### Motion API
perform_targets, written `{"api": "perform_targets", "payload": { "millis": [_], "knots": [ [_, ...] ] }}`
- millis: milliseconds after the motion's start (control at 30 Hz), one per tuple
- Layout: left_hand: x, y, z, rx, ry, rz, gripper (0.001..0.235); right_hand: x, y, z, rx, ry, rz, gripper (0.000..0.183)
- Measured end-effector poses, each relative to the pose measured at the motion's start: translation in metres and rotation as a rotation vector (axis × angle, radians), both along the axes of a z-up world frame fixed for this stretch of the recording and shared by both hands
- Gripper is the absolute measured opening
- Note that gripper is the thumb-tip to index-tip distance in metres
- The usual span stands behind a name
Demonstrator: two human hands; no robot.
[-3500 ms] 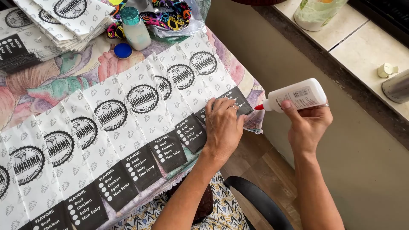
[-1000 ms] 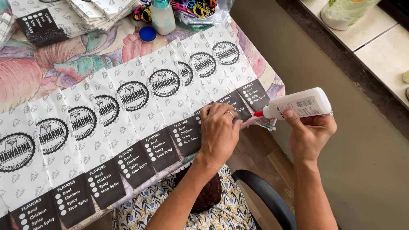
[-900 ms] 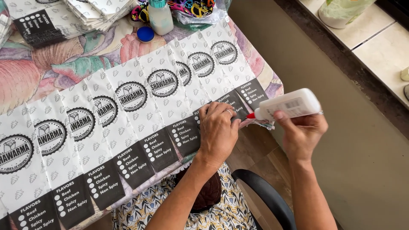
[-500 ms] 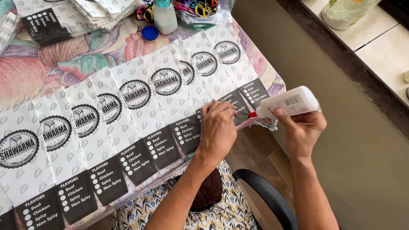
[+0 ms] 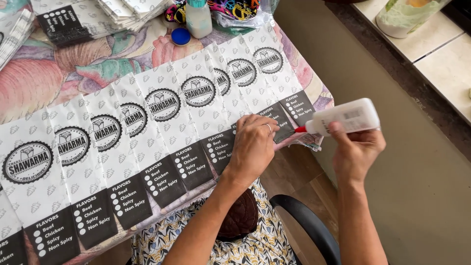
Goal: The person applies glue from a white bottle to the edges of small black labels and attaches them to white paper packets. They press the labels onto the packets and then gather the completed packets into a stack.
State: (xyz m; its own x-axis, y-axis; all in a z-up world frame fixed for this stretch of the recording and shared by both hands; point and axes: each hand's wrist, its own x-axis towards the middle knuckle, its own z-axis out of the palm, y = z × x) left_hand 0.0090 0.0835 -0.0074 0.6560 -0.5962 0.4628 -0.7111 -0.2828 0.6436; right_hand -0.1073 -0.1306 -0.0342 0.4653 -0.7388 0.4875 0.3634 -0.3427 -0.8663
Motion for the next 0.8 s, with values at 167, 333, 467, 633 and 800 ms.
{"api": "perform_targets", "payload": {
  "millis": [167, 333, 467, 633, 800],
  "knots": [
    [-0.008, 0.044, 0.028, 0.076, -0.052, 0.118, 0.011, -0.006, 0.044, 0.041, 0.194, -0.023, 0.058, 0.039],
    [-0.012, 0.069, 0.028, 0.174, -0.032, 0.066, 0.004, 0.006, 0.053, 0.003, 0.094, -0.054, 0.116, 0.047],
    [-0.017, 0.074, 0.023, 0.161, -0.022, 0.048, 0.013, 0.003, 0.064, 0.020, 0.007, 0.107, 0.202, 0.041],
    [-0.021, 0.076, 0.030, 0.157, -0.027, 0.038, 0.023, 0.003, 0.089, 0.038, -0.009, 0.165, 0.248, 0.040],
    [-0.022, 0.075, 0.032, 0.182, -0.022, 0.063, 0.027, 0.003, 0.110, 0.047, -0.019, 0.183, 0.236, 0.047]
  ]
}}
